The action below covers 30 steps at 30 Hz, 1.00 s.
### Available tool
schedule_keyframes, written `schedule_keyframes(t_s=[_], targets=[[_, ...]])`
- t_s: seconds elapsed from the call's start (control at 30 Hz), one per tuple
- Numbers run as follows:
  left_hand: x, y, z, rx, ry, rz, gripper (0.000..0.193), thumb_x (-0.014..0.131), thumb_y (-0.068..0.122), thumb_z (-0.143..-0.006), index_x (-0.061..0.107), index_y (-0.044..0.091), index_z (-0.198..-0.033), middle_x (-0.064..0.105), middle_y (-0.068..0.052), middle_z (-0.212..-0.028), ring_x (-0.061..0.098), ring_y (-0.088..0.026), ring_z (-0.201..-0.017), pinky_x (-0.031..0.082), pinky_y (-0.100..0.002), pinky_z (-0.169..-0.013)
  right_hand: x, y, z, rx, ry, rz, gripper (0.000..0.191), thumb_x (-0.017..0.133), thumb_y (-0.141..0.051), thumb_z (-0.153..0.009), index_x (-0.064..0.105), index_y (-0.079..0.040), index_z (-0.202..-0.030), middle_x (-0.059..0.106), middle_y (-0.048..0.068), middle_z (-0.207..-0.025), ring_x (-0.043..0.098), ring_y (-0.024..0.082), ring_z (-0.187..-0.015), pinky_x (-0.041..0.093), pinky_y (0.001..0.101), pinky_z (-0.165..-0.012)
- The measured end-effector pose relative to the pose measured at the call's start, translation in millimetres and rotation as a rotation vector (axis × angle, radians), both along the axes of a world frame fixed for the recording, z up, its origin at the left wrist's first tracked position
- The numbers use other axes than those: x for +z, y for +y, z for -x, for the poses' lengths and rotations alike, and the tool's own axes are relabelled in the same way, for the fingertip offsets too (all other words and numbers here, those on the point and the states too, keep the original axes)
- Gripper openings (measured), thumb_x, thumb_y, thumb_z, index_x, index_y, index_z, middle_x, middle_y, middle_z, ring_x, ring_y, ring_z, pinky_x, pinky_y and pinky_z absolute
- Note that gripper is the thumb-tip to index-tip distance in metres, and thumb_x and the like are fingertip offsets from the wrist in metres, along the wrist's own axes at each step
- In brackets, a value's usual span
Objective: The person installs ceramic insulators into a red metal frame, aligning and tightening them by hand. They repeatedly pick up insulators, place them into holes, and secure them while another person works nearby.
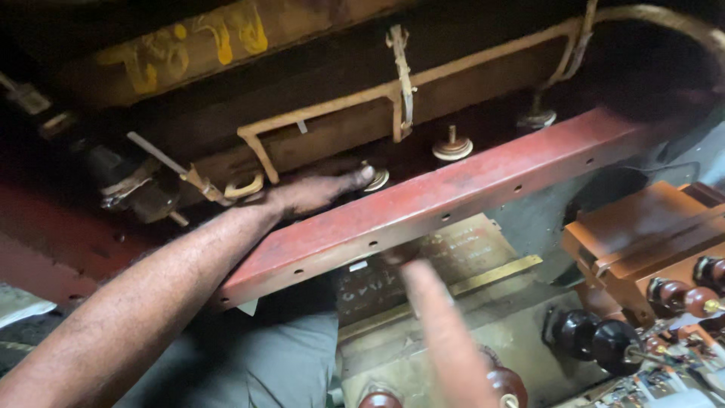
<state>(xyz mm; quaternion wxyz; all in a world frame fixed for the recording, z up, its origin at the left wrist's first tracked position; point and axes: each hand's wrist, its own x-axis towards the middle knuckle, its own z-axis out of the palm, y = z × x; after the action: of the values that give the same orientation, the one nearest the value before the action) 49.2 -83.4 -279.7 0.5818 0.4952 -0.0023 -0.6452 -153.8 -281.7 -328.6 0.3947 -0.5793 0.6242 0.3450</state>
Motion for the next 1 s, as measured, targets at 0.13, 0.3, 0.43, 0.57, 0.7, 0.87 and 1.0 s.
schedule_keyframes(t_s=[0.13,0.3,0.43,0.57,0.7,0.87,1.0], targets=[[6.0,1.4,-5.8,0.006,-0.028,0.060,0.077,0.045,0.070,-0.093,0.059,0.014,-0.143,0.061,-0.007,-0.148,0.051,-0.021,-0.137,0.037,-0.038,-0.115,-11.4,-43.0,-34.4,0.034,-0.010,-0.133,0.047,0.073,-0.028,-0.086,0.059,-0.007,-0.126,0.067,0.011,-0.123,0.064,0.028,-0.119,0.054,0.0428,-0.103],[15.6,2.2,-8.0,-0.080,0.032,-0.068,0.075,0.046,0.069,-0.092,0.061,0.016,-0.143,0.064,-0.004,-0.141,0.057,-0.018,-0.129,0.044,-0.035,-0.108,-13.3,-27.7,-17.0,0.041,-0.101,-0.139,0.047,0.075,-0.028,-0.085,0.060,-0.007,-0.125,0.067,0.011,-0.123,0.064,0.028,-0.119,0.054,0.0425,-0.104],[7.4,2.7,0.4,-0.105,0.218,-0.162,0.073,0.055,0.067,-0.088,0.070,0.012,-0.134,0.073,-0.006,-0.131,0.064,-0.017,-0.120,0.050,-0.035,-0.103,16.8,-26.8,-4.3,-0.005,-0.251,-0.114,0.048,0.076,-0.028,-0.085,0.060,-0.007,-0.125,0.067,0.011,-0.123,0.064,0.028,-0.120,0.053,0.0422,-0.104],[-15.9,6.9,10.3,-0.276,-0.054,-0.168,0.066,0.051,0.066,-0.090,0.070,0.022,-0.135,0.075,-0.002,-0.122,0.068,-0.014,-0.112,0.052,-0.033,-0.099,66.6,-1.3,-2.4,0.066,-0.527,-0.092,0.048,0.076,-0.027,-0.084,0.060,-0.007,-0.125,0.067,0.011,-0.123,0.064,0.027,-0.120,0.053,0.0420,-0.105],[-26.9,17.2,16.7,-0.299,-0.092,-0.150,0.060,0.065,0.053,-0.092,0.068,0.015,-0.139,0.070,-0.009,-0.135,0.063,-0.022,-0.120,0.047,-0.037,-0.104,93.5,67.3,-7.5,0.966,-0.739,0.323,0.050,0.078,-0.026,-0.075,0.060,-0.008,-0.118,0.066,0.014,-0.117,0.061,0.034,-0.117,0.049,0.0486,-0.102],[-30.1,17.6,12.3,-0.367,-0.515,0.005,0.062,0.061,0.048,-0.096,0.055,0.022,-0.152,0.060,-0.007,-0.146,0.054,-0.020,-0.131,0.039,-0.038,-0.110,74.7,102.9,-25.8,0.809,-0.629,0.861,0.063,0.076,-0.028,-0.069,0.054,-0.002,-0.123,0.063,0.019,-0.108,0.065,0.042,-0.101,0.054,0.0561,-0.093],[-20.6,25.0,11.1,-0.329,-0.339,-0.276,0.061,0.055,0.057,-0.097,0.055,0.025,-0.149,0.061,-0.004,-0.145,0.055,-0.015,-0.132,0.041,-0.035,-0.110,51.7,84.3,-22.0,0.624,-0.498,0.473,0.053,0.071,-0.035,-0.083,0.058,-0.007,-0.127,0.073,0.015,-0.095,0.073,0.033,-0.084,0.060,0.0456,-0.074]])
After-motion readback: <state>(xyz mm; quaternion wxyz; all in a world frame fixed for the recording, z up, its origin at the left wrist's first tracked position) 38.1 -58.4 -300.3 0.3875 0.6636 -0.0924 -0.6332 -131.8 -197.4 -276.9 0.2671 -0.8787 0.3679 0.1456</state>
